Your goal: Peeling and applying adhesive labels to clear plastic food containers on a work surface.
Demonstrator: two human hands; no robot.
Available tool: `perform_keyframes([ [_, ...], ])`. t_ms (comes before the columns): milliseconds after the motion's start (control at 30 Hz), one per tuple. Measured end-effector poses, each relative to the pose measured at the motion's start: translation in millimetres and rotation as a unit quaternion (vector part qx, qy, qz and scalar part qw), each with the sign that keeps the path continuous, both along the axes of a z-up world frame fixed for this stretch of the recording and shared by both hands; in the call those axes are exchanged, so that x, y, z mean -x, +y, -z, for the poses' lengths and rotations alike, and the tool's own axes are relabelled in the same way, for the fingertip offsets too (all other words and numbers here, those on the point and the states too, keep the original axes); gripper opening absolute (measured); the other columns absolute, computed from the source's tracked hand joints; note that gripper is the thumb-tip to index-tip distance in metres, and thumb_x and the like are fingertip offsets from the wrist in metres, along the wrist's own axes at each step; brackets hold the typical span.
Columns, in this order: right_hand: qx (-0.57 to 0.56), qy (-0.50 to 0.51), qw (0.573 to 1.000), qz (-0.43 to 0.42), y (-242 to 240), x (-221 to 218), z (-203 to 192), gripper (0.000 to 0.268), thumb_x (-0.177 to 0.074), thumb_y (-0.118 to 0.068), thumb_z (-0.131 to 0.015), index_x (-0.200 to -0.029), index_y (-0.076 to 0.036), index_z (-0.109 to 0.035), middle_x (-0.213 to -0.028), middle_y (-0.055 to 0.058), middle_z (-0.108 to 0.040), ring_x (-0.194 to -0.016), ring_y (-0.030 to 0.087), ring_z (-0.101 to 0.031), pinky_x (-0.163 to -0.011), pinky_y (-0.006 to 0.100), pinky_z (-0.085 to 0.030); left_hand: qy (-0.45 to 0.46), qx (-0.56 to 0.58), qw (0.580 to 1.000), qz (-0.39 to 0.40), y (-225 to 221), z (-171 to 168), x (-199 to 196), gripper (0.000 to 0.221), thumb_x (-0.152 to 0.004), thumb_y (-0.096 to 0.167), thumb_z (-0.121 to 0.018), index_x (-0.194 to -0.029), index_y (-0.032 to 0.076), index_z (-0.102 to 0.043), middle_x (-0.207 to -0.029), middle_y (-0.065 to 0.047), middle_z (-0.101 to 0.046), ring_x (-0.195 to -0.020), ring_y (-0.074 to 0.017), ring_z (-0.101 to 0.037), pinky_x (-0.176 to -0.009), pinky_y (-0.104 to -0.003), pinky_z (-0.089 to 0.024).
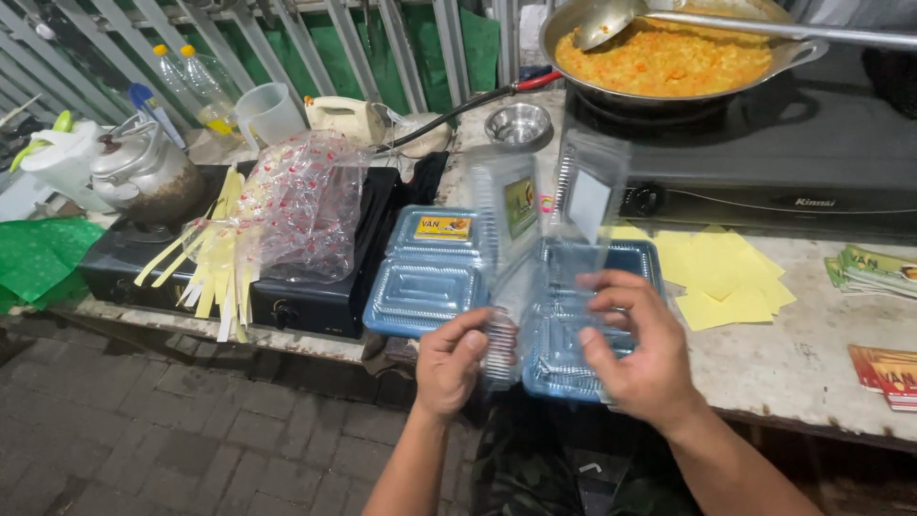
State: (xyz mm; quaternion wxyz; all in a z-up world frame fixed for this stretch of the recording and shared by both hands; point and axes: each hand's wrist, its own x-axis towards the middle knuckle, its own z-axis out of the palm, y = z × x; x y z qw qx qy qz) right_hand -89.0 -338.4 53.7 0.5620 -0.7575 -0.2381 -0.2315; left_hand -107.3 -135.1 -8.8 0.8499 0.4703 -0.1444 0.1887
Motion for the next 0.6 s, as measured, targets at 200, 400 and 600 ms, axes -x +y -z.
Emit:
perform_keyframes([
  [200,0.08,-0.028,0.995,-0.051,9,15,-9,0.05,-0.078,-0.032,-0.077,-0.117,-0.006,-0.059,-0.127,0.013,-0.058,-0.118,0.024,-0.061,-0.087,0.033,-0.057,-0.022,-0.207,0.978,0.021,0,-4,0,0.028,-0.095,0.015,-0.064,-0.118,0.0,-0.067,-0.115,-0.015,-0.07,-0.102,-0.0221,-0.067,-0.09,-0.033,-0.055],
  [400,0.098,-0.027,0.994,-0.027,11,13,-8,0.054,-0.074,-0.031,-0.083,-0.114,-0.004,-0.058,-0.124,0.012,-0.059,-0.117,0.024,-0.061,-0.089,0.034,-0.056,-0.07,-0.311,0.947,-0.021,-15,-41,14,0.033,-0.102,0.022,-0.049,-0.11,-0.002,-0.068,-0.108,-0.015,-0.072,-0.1,-0.0263,-0.071,-0.089,-0.034,-0.057],
  [600,0.049,0.021,0.998,0.016,1,6,-2,0.035,-0.078,-0.009,-0.065,-0.113,-0.005,-0.059,-0.125,0.012,-0.061,-0.116,0.025,-0.062,-0.081,0.031,-0.058,-0.038,-0.237,0.968,-0.078,-9,-20,8,0.031,-0.1,0.025,-0.054,-0.106,-0.001,-0.07,-0.097,-0.015,-0.074,-0.079,-0.0239,-0.073,-0.074,-0.034,-0.061],
])
